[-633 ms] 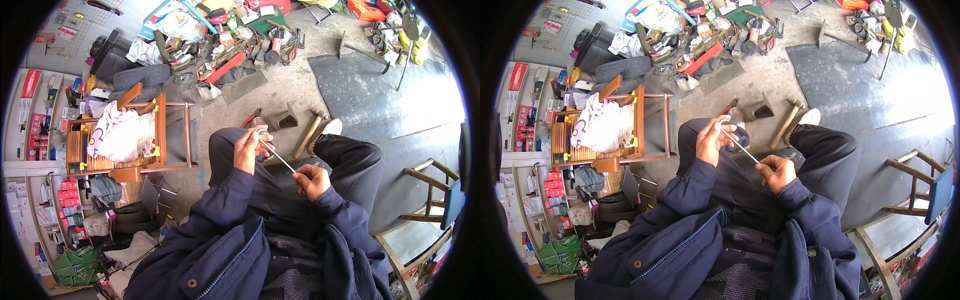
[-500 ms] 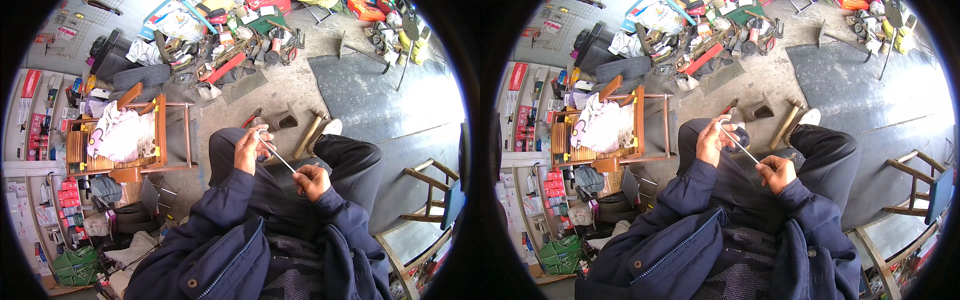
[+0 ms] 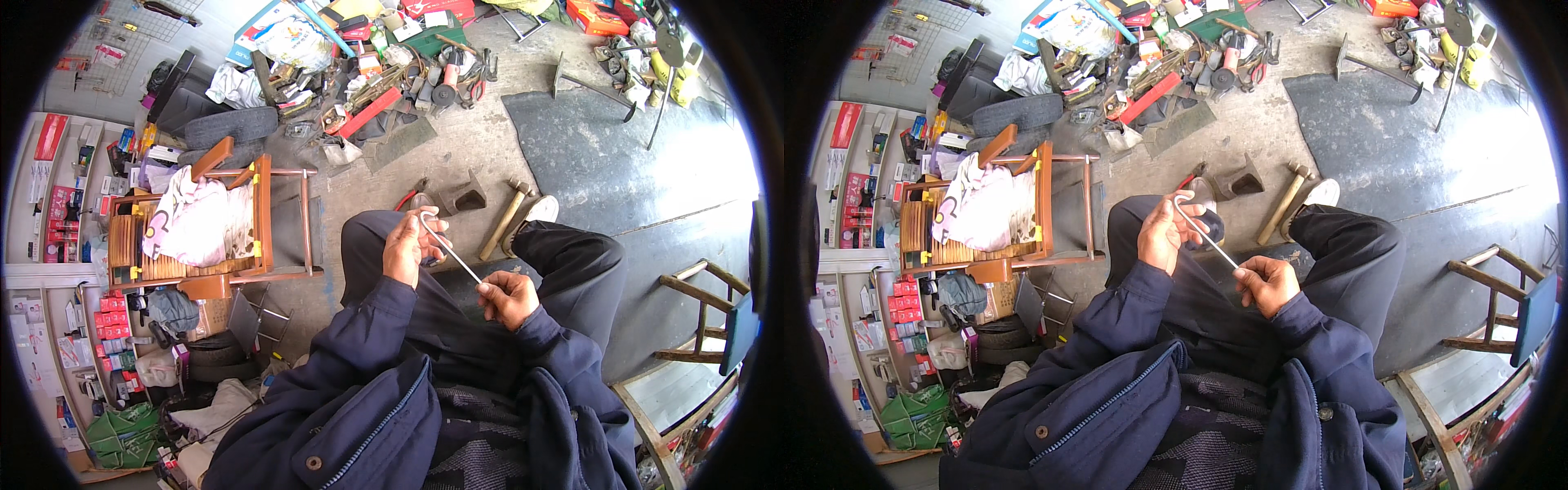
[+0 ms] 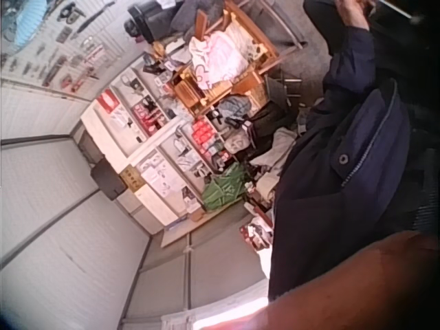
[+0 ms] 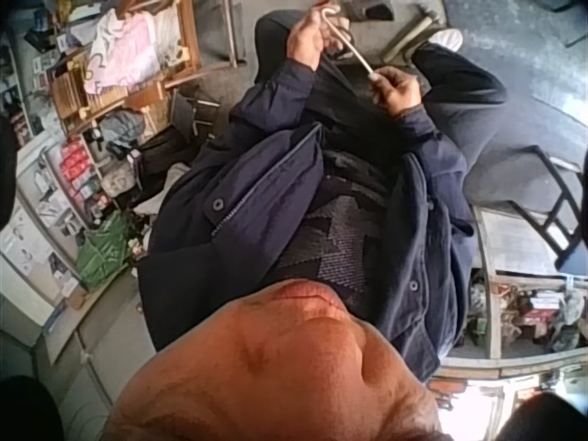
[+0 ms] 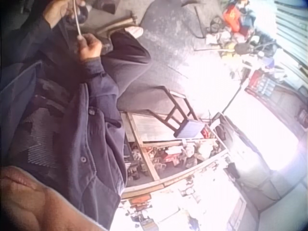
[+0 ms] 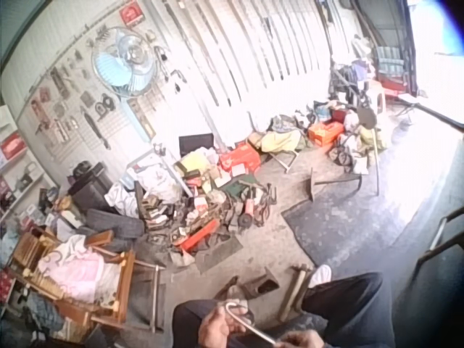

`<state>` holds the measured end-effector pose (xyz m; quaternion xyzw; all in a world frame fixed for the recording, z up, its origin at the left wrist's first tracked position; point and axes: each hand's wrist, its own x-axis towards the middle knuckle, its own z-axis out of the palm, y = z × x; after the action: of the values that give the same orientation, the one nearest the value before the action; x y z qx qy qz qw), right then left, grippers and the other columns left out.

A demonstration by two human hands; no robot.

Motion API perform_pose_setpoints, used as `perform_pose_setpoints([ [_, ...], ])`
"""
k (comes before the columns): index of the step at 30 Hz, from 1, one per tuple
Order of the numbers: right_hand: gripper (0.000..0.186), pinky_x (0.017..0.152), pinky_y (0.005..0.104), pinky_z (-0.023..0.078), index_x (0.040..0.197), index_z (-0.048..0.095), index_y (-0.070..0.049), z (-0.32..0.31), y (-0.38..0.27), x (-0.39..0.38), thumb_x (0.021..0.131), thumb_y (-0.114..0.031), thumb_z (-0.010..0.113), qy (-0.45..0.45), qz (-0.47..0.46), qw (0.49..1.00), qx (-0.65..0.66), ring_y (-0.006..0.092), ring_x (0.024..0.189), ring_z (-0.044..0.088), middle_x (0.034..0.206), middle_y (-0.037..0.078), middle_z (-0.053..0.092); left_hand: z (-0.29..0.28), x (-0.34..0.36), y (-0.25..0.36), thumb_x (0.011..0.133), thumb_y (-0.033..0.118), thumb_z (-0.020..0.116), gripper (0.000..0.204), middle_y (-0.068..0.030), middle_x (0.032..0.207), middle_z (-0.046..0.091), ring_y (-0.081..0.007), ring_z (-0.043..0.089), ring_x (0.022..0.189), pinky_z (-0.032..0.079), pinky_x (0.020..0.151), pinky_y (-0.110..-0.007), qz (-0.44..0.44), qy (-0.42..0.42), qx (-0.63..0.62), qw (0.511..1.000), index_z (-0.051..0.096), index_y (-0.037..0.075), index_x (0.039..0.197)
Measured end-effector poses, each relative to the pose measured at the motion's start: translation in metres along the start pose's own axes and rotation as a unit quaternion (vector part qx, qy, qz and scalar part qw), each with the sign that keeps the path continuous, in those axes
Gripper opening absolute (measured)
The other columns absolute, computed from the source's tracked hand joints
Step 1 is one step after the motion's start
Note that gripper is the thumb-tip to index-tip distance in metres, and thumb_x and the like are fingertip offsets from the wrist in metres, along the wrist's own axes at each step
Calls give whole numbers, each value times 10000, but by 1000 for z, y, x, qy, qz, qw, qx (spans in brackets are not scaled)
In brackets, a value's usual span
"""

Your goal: The person uses pliers and a hammer to bend and shape a metal rod into a hook. They repeatedly clamp the rod, strike it on an anvil, and adjust its curvature until a hook shape is formed.

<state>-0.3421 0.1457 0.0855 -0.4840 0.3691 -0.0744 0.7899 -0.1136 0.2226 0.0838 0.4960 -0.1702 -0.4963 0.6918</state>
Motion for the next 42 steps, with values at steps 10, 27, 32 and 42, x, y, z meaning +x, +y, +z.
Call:
perform_pose_setpoints([
  [10, 192, 433, 230, 401, 951, 687, -6, 1, 5, 2, 1005, -186, 645, -21, 10, 1000, -1, 95, 520, 597, 734, 43, 678, 0, 3, -5, 1017, 165, 629, 190, -113, 992, 712, -184, 711, 754, 544, 604, -246, 46, 77, 91, 992, 622, 22, 1143],
  [27, 286, 391, 225, 424, 983, 676, 12, -3, 8, 7, 1050, -249, 580, -18, 38, 994, 104, 116, 484, 598, 725, 60, 670, 3, 1, -4, 989, 65, 618, 204, -108, 1026, 729, -148, 702, 739, 525, 610, -223, 55, 91, 112, 988, 629, -12, 1178],
  [32, 295, 386, 223, 428, 989, 677, 16, -4, 8, 7, 1051, -254, 578, -21, 43, 993, 109, 118, 488, 605, 722, 59, 668, 1, 1, -7, 995, 76, 613, 208, -108, 1026, 733, -151, 703, 738, 526, 615, -225, 59, 91, 119, 987, 634, -14, 1182],
  [42, 289, 424, 239, 426, 1003, 692, 13, -5, 11, 9, 1046, -254, 590, -13, 43, 994, 104, 112, 479, 571, 716, 56, 666, 0, 1, -5, 1016, 111, 589, 212, -110, 1041, 730, -154, 707, 748, 530, 622, -233, 49, 89, 125, 987, 642, -10, 1181],
])
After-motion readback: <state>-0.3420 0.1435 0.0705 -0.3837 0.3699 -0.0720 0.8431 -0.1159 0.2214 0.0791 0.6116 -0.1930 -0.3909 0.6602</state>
